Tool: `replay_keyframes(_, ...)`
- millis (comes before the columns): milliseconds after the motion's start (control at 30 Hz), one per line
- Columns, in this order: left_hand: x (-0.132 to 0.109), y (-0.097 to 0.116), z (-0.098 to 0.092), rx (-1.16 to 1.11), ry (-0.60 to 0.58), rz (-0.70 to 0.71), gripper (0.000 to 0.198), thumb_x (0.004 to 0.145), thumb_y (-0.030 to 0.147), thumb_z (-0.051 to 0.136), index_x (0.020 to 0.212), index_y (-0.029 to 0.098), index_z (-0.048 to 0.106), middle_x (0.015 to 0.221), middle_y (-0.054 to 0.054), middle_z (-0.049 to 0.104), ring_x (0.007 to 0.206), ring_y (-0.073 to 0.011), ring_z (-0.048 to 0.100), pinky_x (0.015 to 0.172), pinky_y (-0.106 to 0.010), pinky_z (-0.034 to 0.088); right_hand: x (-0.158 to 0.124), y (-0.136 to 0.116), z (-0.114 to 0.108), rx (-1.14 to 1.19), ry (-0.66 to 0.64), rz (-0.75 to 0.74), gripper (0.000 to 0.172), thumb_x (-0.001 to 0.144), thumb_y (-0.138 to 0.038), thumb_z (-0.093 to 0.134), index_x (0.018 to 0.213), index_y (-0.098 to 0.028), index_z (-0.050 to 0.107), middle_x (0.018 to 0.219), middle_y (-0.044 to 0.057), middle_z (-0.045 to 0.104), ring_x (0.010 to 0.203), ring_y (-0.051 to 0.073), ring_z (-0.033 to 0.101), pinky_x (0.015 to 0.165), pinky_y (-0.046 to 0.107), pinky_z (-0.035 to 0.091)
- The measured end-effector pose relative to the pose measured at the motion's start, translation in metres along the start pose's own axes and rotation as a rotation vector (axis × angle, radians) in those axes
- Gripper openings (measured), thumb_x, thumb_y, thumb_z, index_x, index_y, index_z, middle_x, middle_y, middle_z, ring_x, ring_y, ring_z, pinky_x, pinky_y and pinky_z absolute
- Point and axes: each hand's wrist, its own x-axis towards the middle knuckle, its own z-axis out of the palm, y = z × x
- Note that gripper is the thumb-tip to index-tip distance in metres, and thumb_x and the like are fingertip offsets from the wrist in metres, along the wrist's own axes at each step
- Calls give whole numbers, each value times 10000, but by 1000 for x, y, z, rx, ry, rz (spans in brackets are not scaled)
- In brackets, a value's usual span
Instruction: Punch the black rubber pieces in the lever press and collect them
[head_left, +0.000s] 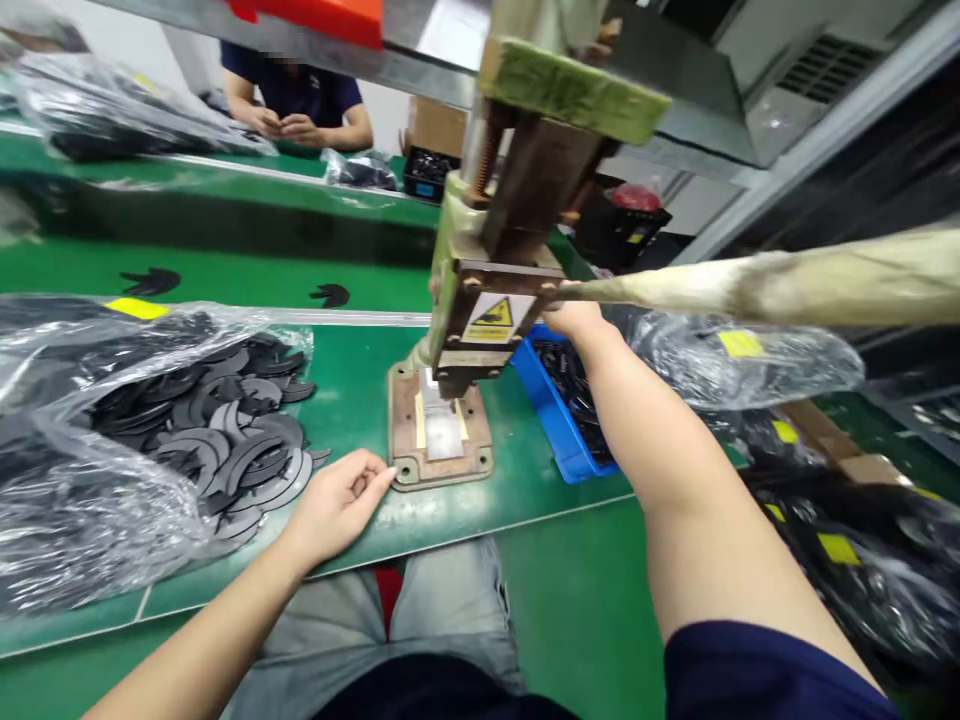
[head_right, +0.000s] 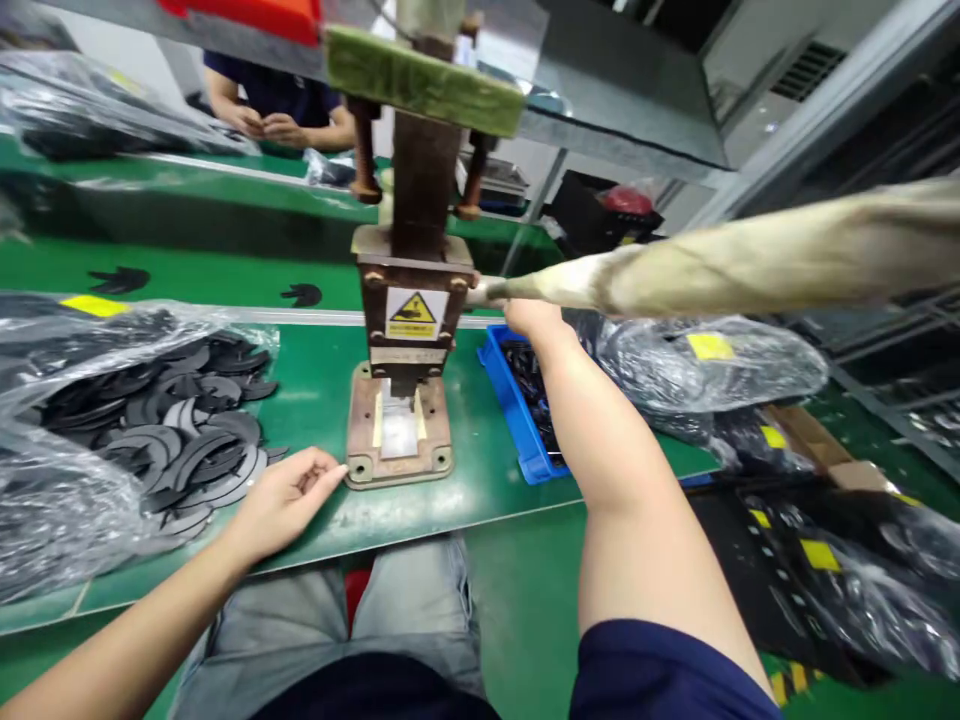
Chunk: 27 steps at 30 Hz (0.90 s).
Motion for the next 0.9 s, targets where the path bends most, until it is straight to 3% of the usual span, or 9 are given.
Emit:
replay_keyframes(133, -1, -3, 3, 11, -41, 5, 322, 980, 506, 581, 871, 214, 661, 717, 13, 590, 657, -159, 531, 642, -274, 422, -74, 48, 17, -18, -315, 89, 406, 942, -485, 643, 1190, -164, 656, 1185, 74, 696, 1086, 176, 675, 987, 424, 593)
replay_keyframes(200, -2, -3, 5, -2, -37, 6, 327, 972, 513, 587, 876, 210, 662, 723, 10, 591, 666, -159, 532, 644, -270, 427, -107, 61, 31, -10, -446, 80, 408, 936, -486, 653, 1182, -161, 659, 1159, 70, 706, 1042, 163, 683, 963, 407, 601)
replay_keyframes(300, -3, -3, 8, -26, -15, 8, 336, 963, 522, 597, 870, 205, 656, 719, 9, 582, 662, -154, 524, 636, -259, 427, -136, 67, 52, -6, -529, 48, 440, 941, -479, 647, 1249, -165, 630, 1222, 83, 684, 1080, 174, 674, 972, 416, 600)
replay_keyframes(400, -4, -6, 10, -40, 5, 14, 346, 956, 537, 611, 869, 205, 653, 697, 14, 563, 637, -147, 510, 609, -249, 414, -145, 67, 63, -14, -540, 29, 428, 951, -474, 631, 1252, -170, 626, 1245, 85, 670, 1111, 183, 662, 981, 426, 597)
replay_keyframes(733, -3, -17, 15, -30, 42, 36, 335, 952, 538, 629, 867, 215, 649, 702, 18, 567, 625, -142, 508, 607, -247, 426, -154, 66, 71, 51, -435, 81, 422, 956, -471, 621, 1262, -180, 624, 1292, 94, 652, 1153, 191, 648, 1004, 432, 589)
replay_keyframes(900, -3, -17, 16, -48, 52, 42, 336, 946, 537, 639, 864, 212, 653, 701, 18, 570, 629, -140, 512, 605, -245, 429, -159, 72, 72, 233, -278, 119, 399, 957, -472, 622, 1229, -180, 639, 1261, 85, 668, 1135, 184, 656, 1001, 424, 589)
